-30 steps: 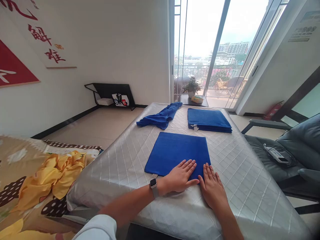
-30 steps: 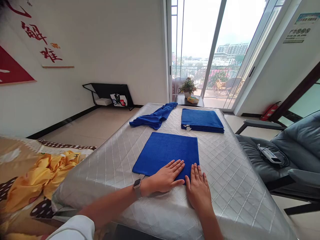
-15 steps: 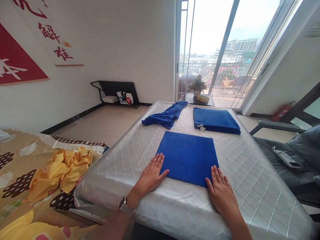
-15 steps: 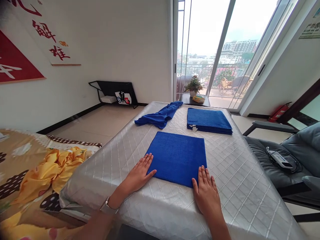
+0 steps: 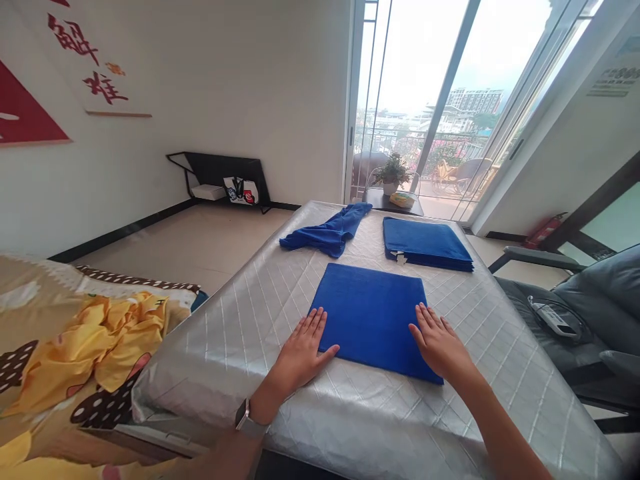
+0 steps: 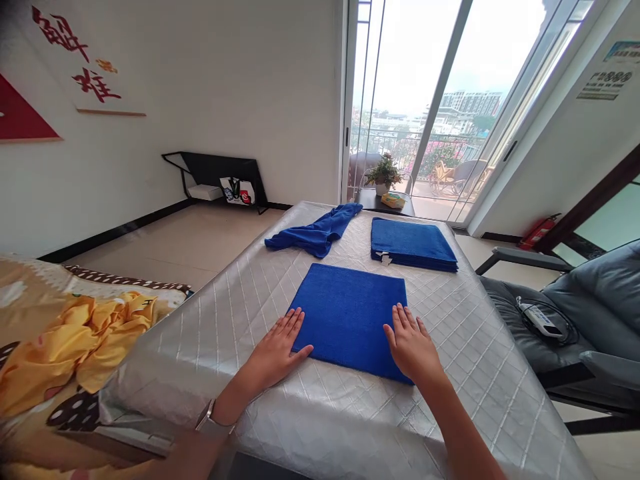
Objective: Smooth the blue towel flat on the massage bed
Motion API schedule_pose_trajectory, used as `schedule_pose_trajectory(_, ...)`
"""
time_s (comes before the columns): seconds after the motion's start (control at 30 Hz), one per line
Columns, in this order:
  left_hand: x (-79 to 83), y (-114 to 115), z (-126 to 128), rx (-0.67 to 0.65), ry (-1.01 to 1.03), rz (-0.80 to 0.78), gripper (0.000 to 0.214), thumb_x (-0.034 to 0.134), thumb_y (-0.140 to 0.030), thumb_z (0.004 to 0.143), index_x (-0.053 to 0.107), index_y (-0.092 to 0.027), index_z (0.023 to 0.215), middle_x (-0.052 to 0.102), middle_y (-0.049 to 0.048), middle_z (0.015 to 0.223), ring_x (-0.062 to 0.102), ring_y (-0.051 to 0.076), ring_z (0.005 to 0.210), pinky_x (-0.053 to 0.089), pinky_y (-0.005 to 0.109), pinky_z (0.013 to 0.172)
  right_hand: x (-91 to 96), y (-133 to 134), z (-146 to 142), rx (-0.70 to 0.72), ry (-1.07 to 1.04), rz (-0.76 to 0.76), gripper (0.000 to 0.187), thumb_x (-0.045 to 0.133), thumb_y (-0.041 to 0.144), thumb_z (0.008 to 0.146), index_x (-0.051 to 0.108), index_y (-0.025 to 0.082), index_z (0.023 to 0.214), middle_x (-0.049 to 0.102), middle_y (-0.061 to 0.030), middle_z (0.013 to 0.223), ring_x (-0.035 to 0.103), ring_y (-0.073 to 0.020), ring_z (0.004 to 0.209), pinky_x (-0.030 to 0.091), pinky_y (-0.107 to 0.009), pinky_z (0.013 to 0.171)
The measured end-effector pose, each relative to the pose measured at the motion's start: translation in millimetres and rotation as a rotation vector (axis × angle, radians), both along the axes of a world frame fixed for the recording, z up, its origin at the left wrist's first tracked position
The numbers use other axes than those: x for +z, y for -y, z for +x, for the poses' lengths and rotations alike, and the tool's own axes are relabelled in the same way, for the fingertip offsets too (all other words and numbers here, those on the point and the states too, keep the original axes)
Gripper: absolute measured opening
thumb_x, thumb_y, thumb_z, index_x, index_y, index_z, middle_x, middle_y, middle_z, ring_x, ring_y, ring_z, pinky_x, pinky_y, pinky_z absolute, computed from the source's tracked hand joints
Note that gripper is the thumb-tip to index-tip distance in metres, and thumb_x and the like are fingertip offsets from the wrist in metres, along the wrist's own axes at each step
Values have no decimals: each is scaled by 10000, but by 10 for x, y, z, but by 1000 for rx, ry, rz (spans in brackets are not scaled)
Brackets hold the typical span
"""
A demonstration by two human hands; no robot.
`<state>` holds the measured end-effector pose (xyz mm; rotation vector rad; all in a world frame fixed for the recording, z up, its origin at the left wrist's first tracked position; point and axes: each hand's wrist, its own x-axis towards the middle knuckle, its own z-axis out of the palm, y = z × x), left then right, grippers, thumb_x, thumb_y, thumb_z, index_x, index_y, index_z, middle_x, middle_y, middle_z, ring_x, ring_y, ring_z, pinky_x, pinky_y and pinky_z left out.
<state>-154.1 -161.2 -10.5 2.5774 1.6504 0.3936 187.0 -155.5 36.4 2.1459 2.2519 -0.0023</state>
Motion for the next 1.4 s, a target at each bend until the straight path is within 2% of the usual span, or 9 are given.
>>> schedule_pose_trajectory(0.17,-7,6,-14,2,-20,-7,820,294,-661,990,52,-169,1600,155,103,1647,209,274,1504,234,460,1218,-137,-446,-57,-44,-21,21,661,167,422,1021,243,53,1564,214,-110,1636,170,-223,1514,166,-430,1226)
schedule_pose_trajectory(0.4,184,-101,129,-19,-66,-82,813,237,-683,987,180,-137,1588,214,119,1629,222,270,1500,200,451,1226,-394,-524,-8,-63,-53,63,639,166,391,1032,234,46,1564,214,-113,1638,172,-231,1512,150,-418,1226)
schedule_pose_trajectory(0.57,439,-319,913,-330,-43,-126,800,153,-671,996,250,-124,1572,234,99,1628,194,216,1510,155,360,1229,-363,-505,-6,-59,-58,85,626,170,368,1034,237,36,1561,227,-130,1632,183,-236,1509,162,-421,1221)
schedule_pose_trajectory(0.67,458,-485,1486,-495,-19,-89,794,142,-658,1002,257,-112,1568,273,103,1617,189,205,1511,118,341,1231,-360,-482,14,-3,-24,79,591,202,283,1022,263,33,1553,209,-144,1635,163,-246,1513,168,-431,1217)
schedule_pose_trajectory(0.77,371,-642,1872,-505,15,-25,801,117,-638,1010,228,-74,1567,242,118,1625,161,200,1517,95,346,1235,-359,-465,35,39,13,56,580,242,204,989,298,62,1549,183,-127,1644,130,-252,1518,169,-432,1216)
schedule_pose_trajectory(0.83,287,-718,1967,-460,22,-20,805,89,-629,1012,218,-58,1565,239,126,1626,165,197,1516,102,350,1235,-350,-467,31,21,3,50,581,243,224,992,304,86,1553,185,-115,1644,138,-249,1517,177,-432,1216)
schedule_pose_trajectory(1.0,157,-841,1742,-363,-5,-38,819,65,-654,998,254,-91,1561,254,117,1623,163,200,1516,109,373,1235,-336,-501,-7,-41,-73,54,615,207,320,1014,242,48,1565,203,-128,1639,159,-234,1515,167,-430,1223)
schedule_pose_trajectory(1.3,165,-1223,651,-35,-72,-108,860,59,-671,986,256,-60,1558,216,144,1628,158,242,1517,130,419,1236,-363,-533,0,-77,-72,36,623,159,348,1023,220,65,1573,186,-83,1647,151,-212,1517,135,-406,1230)
schedule_pose_trajectory(1.4,132,-1253,428,29,-85,-95,854,58,-660,991,257,-53,1557,220,149,1627,159,246,1516,132,413,1236,-377,-544,11,-78,-51,43,623,152,350,1022,219,69,1574,186,-82,1646,160,-208,1516,146,-406,1228)
